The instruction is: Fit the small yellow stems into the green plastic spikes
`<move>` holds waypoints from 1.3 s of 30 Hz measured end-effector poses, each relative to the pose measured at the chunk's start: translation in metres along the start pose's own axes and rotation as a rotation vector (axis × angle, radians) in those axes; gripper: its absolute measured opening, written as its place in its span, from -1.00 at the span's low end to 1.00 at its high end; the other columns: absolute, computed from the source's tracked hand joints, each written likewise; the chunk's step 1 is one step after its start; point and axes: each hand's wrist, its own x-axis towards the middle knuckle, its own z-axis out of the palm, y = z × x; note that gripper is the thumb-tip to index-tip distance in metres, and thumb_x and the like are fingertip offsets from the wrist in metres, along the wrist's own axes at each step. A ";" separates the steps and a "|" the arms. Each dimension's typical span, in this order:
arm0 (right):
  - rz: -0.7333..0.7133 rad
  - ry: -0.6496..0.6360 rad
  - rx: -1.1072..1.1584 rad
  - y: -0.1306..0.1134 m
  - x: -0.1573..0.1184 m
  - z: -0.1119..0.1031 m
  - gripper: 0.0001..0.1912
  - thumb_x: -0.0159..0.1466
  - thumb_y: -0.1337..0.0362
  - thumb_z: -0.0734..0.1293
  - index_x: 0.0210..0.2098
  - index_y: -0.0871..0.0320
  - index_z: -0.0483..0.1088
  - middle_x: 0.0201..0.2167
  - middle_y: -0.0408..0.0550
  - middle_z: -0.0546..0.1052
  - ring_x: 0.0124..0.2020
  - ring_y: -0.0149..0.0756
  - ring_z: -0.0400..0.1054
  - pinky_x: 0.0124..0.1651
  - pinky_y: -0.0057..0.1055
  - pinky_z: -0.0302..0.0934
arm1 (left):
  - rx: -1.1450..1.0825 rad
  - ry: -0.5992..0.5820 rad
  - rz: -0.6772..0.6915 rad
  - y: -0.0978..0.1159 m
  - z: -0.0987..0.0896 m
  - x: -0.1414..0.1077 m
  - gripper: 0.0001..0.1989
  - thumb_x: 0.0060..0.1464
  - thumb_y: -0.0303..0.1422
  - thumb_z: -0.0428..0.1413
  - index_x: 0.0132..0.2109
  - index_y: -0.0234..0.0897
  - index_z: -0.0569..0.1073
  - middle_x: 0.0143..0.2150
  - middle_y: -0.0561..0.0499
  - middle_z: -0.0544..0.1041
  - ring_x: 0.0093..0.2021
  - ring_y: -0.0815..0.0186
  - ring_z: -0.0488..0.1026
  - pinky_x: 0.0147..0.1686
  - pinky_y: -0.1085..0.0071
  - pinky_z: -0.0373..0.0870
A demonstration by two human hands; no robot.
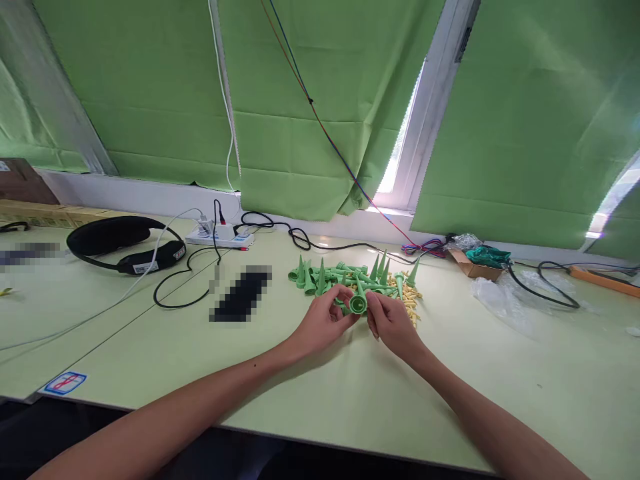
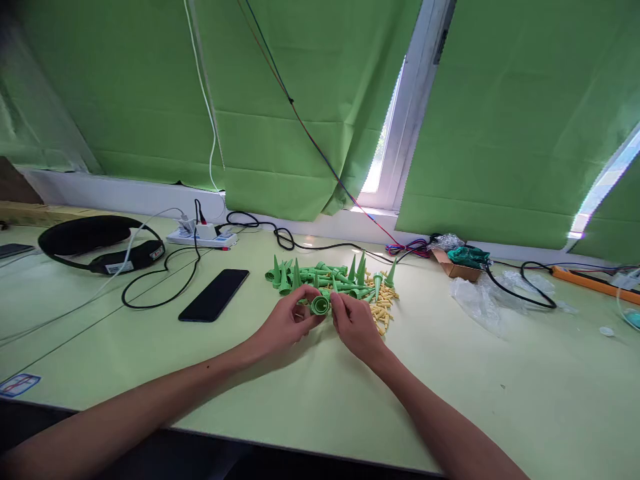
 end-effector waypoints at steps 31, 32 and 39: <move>-0.060 -0.052 0.011 0.000 -0.001 0.000 -0.54 0.44 0.06 0.07 -0.56 0.08 0.09 -0.74 -0.25 0.28 -0.68 -0.44 0.15 -0.49 -0.46 0.06 | -0.534 -0.268 -0.291 -0.002 -0.002 0.007 -0.55 0.13 0.03 0.11 -0.39 -0.33 0.36 -0.62 0.10 0.34 -0.68 0.46 0.29 -0.71 0.54 0.21; -0.060 -0.057 0.012 -0.001 -0.001 0.000 -0.55 0.44 0.06 0.07 -0.55 0.08 0.09 -0.74 -0.25 0.28 -0.68 -0.44 0.15 -0.50 -0.46 0.06 | -0.540 -0.261 -0.288 -0.002 -0.002 0.006 -0.55 0.12 0.02 0.13 -0.39 -0.32 0.36 -0.62 0.10 0.34 -0.67 0.46 0.29 -0.71 0.55 0.21; -0.068 -0.082 0.001 -0.001 -0.002 -0.001 -0.56 0.45 0.09 0.06 -0.54 0.07 0.07 -0.73 -0.26 0.28 -0.67 -0.43 0.16 -0.49 -0.46 0.07 | -0.675 -0.251 -0.295 0.000 -0.002 0.005 -0.65 0.13 -0.09 0.17 -0.32 -0.34 0.40 -0.55 0.13 0.32 -0.65 0.51 0.27 -0.71 0.57 0.16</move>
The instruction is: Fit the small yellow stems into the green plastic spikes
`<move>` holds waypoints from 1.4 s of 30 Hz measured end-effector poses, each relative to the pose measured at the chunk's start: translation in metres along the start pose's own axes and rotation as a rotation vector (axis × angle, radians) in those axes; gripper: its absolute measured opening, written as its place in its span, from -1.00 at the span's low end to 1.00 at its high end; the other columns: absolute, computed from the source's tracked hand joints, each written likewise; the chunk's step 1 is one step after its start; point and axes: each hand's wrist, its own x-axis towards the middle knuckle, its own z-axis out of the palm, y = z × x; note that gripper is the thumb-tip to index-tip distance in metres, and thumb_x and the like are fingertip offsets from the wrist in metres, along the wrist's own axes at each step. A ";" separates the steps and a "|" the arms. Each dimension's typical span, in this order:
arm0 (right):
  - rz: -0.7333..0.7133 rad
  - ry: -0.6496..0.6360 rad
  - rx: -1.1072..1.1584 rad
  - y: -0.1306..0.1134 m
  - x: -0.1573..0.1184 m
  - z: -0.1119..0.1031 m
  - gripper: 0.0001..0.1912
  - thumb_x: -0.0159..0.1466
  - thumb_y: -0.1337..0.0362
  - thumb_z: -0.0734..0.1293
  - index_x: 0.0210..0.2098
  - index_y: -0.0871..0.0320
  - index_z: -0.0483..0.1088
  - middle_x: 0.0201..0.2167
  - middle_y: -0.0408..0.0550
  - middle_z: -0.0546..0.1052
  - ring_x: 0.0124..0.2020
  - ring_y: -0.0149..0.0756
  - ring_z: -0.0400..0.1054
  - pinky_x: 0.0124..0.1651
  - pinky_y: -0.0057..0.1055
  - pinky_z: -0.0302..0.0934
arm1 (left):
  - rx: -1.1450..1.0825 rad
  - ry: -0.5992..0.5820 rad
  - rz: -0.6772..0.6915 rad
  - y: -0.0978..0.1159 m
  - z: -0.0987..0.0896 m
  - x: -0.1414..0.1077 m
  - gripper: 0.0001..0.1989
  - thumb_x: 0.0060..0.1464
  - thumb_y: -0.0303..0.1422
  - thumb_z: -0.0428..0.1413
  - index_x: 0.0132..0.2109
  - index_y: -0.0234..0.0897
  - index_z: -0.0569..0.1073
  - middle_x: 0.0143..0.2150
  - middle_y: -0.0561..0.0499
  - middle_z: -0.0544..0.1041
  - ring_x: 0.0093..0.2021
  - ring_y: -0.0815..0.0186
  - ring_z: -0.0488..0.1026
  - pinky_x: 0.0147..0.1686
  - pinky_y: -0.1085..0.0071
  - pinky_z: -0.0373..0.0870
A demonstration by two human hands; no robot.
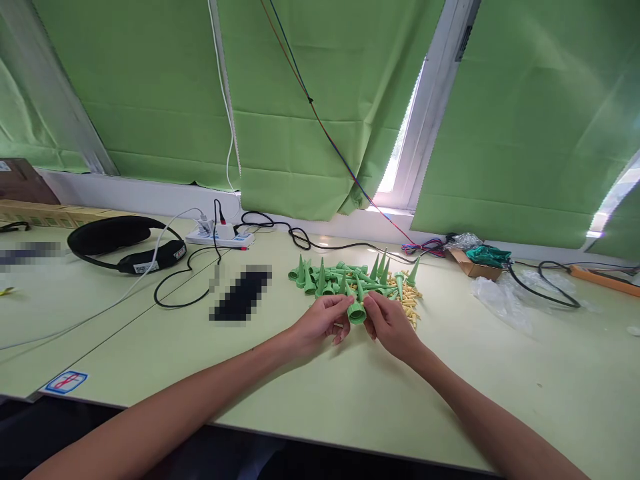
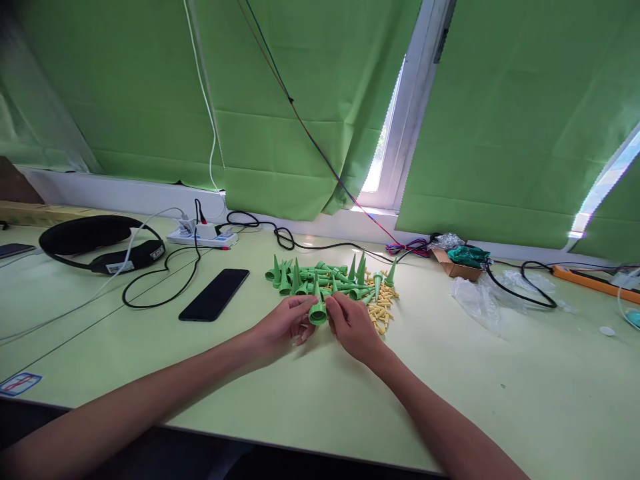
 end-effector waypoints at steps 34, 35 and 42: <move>-0.037 -0.118 -0.214 0.011 0.001 -0.001 -0.56 0.44 0.13 0.04 -0.55 0.12 0.01 -0.65 -0.25 0.10 -0.59 -0.42 -0.06 -0.46 -0.41 -0.14 | 0.552 -0.013 0.128 0.003 0.002 -0.008 -0.63 0.15 -0.05 0.11 -0.27 -0.32 0.42 -0.62 0.14 0.29 -0.63 0.45 0.19 -0.59 0.48 0.10; -0.037 -0.124 -0.216 0.011 0.001 -0.001 -0.56 0.44 0.13 0.04 -0.56 0.12 0.01 -0.65 -0.25 0.10 -0.59 -0.42 -0.06 -0.46 -0.41 -0.14 | 0.564 -0.007 0.127 0.003 0.002 -0.008 -0.64 0.15 -0.06 0.11 -0.25 -0.32 0.43 -0.62 0.14 0.28 -0.63 0.45 0.18 -0.59 0.48 0.09; -0.036 -0.150 -0.198 0.011 0.002 -0.001 -0.53 0.45 0.10 0.03 -0.58 0.12 0.02 -0.69 -0.25 0.12 -0.61 -0.43 -0.04 -0.47 -0.41 -0.13 | 0.764 0.074 0.279 0.001 0.001 -0.007 -0.75 0.12 -0.17 0.15 -0.26 -0.30 0.46 -0.43 0.06 0.38 -0.45 0.37 0.30 -0.48 0.47 0.19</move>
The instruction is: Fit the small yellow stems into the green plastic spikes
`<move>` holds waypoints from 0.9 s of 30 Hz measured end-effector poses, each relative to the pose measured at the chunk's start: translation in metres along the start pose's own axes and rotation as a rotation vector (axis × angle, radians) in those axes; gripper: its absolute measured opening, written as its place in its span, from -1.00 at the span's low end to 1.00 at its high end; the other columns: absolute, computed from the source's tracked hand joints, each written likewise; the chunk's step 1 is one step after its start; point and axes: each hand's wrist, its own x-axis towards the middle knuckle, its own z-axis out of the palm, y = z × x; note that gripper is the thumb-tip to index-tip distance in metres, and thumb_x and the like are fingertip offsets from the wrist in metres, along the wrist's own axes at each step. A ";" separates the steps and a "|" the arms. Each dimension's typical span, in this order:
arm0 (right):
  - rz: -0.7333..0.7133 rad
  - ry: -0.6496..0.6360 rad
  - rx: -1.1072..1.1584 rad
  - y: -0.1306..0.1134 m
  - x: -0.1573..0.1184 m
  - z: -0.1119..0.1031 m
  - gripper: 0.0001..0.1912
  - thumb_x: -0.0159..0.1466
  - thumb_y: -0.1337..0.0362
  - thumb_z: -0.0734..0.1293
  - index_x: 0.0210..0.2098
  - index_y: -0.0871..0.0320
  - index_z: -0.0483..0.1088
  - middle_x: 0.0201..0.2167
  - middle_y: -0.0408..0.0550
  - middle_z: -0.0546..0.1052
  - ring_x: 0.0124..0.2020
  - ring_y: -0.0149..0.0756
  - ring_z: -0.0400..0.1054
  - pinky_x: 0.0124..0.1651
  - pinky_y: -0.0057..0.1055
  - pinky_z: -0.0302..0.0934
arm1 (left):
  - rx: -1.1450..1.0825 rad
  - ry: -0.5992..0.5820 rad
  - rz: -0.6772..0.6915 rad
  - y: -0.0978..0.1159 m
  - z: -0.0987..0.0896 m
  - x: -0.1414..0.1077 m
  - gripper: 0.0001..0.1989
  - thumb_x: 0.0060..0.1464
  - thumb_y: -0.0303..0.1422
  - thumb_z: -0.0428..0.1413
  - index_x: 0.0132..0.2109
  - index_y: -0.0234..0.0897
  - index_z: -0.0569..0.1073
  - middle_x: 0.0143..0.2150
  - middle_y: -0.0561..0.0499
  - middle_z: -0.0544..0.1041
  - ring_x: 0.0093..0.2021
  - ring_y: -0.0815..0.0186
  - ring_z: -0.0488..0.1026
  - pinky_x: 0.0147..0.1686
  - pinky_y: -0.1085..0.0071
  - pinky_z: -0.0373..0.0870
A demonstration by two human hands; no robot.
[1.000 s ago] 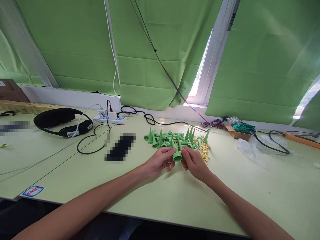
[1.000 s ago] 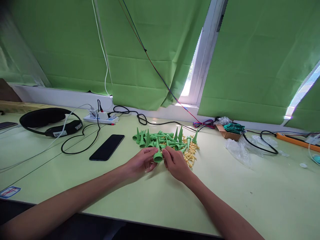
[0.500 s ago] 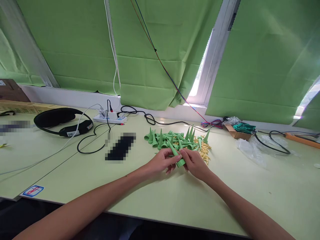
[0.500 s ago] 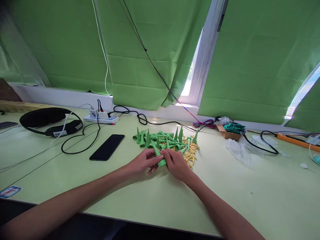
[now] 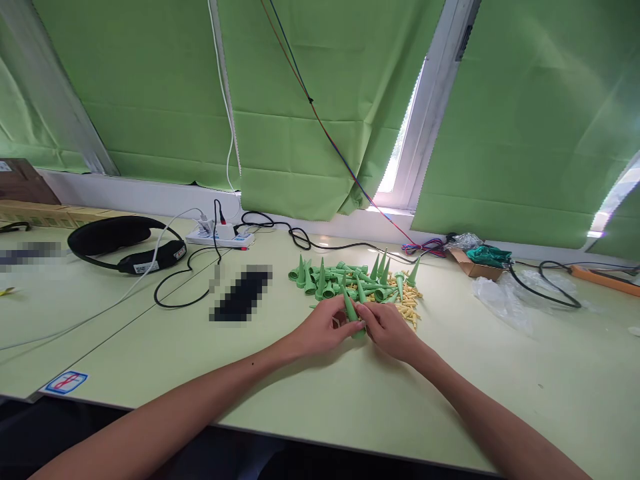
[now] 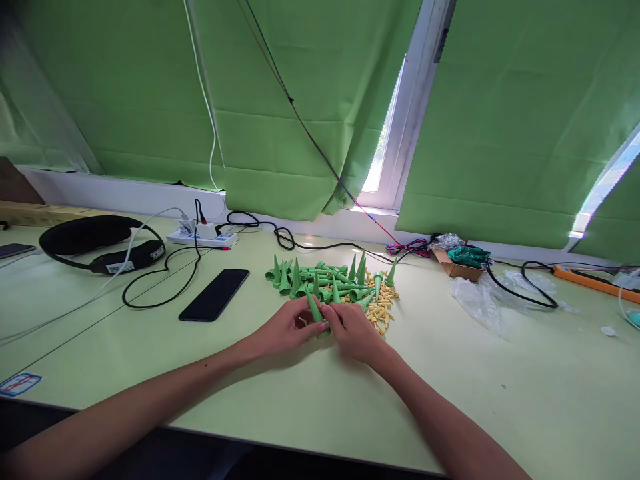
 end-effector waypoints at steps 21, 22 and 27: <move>0.012 0.013 0.013 0.001 0.000 0.001 -0.49 0.45 0.10 0.02 -0.61 0.13 0.03 -0.73 -0.24 0.16 -0.65 -0.45 0.00 -0.49 -0.40 -0.14 | 0.183 0.043 0.096 -0.003 0.003 0.000 -0.78 0.18 -0.23 0.09 -0.31 -0.30 0.46 -0.31 0.01 0.38 -0.41 0.37 0.32 -0.46 0.46 0.25; 0.017 0.015 0.010 0.001 0.000 0.002 -0.48 0.46 0.10 0.02 -0.62 0.13 0.03 -0.74 -0.24 0.16 -0.65 -0.45 0.01 -0.49 -0.40 -0.14 | 0.185 0.037 0.098 -0.003 0.002 0.000 -0.78 0.18 -0.23 0.09 -0.30 -0.30 0.47 -0.31 0.01 0.38 -0.41 0.38 0.31 -0.47 0.47 0.25; 0.048 0.010 0.027 0.001 0.000 0.003 -0.45 0.46 0.09 0.00 -0.64 0.13 0.05 -0.77 -0.22 0.19 -0.67 -0.44 0.06 -0.49 -0.39 -0.12 | 0.172 0.015 0.119 0.000 0.002 -0.001 -0.78 0.20 -0.22 0.09 -0.27 -0.31 0.46 -0.28 0.00 0.37 -0.42 0.39 0.31 -0.47 0.47 0.25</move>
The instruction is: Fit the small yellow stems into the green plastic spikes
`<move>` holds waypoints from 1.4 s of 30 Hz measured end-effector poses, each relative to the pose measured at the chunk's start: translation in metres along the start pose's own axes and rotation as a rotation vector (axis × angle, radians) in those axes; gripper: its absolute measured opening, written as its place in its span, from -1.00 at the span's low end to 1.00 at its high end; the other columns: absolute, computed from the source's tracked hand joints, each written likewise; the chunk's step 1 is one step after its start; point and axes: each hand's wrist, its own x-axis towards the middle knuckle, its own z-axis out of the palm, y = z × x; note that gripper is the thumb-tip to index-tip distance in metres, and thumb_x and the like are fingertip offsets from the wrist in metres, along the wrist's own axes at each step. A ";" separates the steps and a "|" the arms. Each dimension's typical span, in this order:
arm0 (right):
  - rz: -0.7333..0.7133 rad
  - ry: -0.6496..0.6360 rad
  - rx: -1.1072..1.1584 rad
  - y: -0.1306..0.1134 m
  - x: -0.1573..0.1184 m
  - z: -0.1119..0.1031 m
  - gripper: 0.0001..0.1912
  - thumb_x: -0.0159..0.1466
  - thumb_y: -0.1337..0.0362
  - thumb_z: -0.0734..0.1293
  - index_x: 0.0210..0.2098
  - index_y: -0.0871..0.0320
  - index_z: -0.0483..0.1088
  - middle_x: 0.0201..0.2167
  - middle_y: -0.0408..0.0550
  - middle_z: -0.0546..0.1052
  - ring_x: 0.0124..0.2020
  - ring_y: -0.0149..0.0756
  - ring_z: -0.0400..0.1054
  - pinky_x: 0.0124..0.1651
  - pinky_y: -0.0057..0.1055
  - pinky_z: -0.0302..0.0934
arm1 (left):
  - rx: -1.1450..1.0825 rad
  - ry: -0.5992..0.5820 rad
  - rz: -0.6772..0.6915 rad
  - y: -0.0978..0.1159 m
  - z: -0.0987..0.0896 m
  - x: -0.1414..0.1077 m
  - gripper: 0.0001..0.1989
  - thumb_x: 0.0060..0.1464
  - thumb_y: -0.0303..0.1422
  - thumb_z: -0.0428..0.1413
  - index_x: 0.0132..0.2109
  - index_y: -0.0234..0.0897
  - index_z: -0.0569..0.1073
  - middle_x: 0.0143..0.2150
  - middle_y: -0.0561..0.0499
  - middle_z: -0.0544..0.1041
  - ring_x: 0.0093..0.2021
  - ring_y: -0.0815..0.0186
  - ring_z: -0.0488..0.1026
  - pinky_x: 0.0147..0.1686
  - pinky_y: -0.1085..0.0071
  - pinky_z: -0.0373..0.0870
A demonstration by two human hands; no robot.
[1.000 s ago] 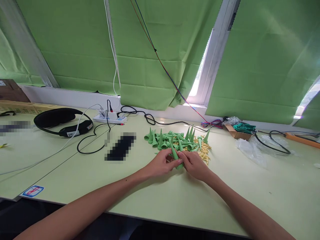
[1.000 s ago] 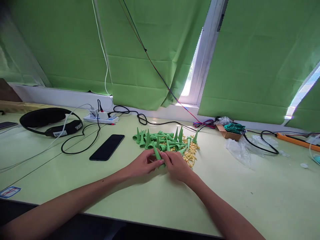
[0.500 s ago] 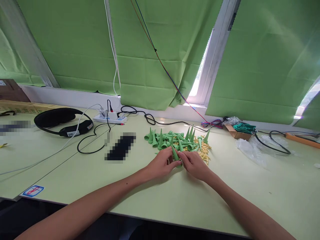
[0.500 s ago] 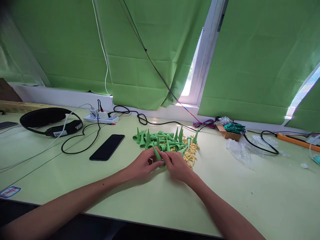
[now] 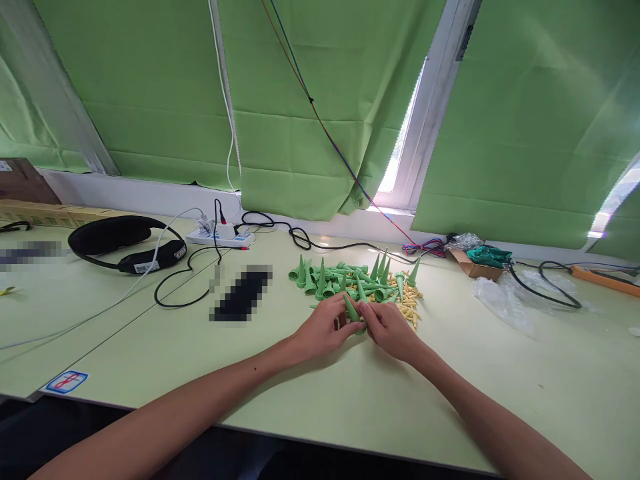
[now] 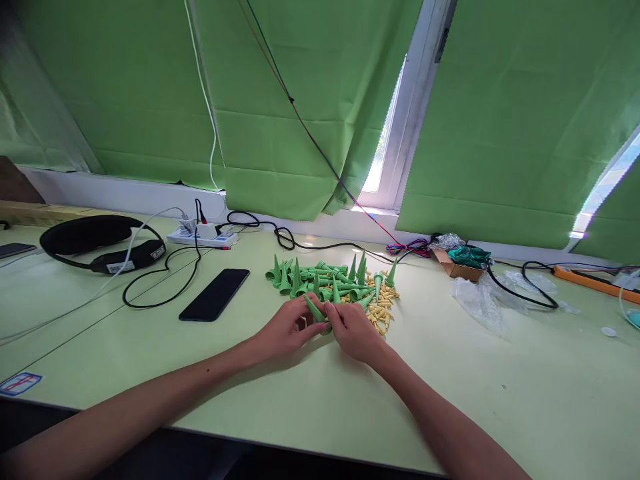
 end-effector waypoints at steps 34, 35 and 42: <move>0.068 0.168 0.125 -0.006 0.002 -0.002 -0.47 0.44 0.00 0.06 -0.60 0.11 0.14 -0.72 -0.22 0.26 -0.66 -0.44 0.14 -0.50 -0.43 0.02 | -0.189 0.114 -0.173 -0.001 0.005 0.001 -0.71 0.15 -0.15 0.13 -0.08 -0.19 0.32 -0.09 0.03 0.36 -0.50 0.51 0.33 -0.54 0.50 0.27; 0.067 0.178 0.137 -0.006 0.001 -0.002 -0.47 0.44 0.00 0.06 -0.60 0.11 0.14 -0.71 -0.22 0.27 -0.66 -0.44 0.15 -0.50 -0.44 0.03 | -0.238 0.108 -0.214 -0.002 0.005 0.001 -0.68 0.13 -0.13 0.14 -0.07 -0.18 0.31 -0.09 0.03 0.35 -0.53 0.52 0.32 -0.59 0.51 0.25; 0.072 0.225 0.199 -0.006 0.000 -0.003 -0.51 0.44 -0.01 0.08 -0.55 0.11 0.15 -0.65 -0.22 0.30 -0.66 -0.46 0.17 -0.52 -0.46 0.07 | -0.648 -0.047 -0.434 -0.010 0.006 0.008 -0.58 0.09 0.04 0.12 -0.24 -0.26 0.33 -0.35 0.08 0.37 -0.64 0.48 0.34 -0.74 0.53 0.22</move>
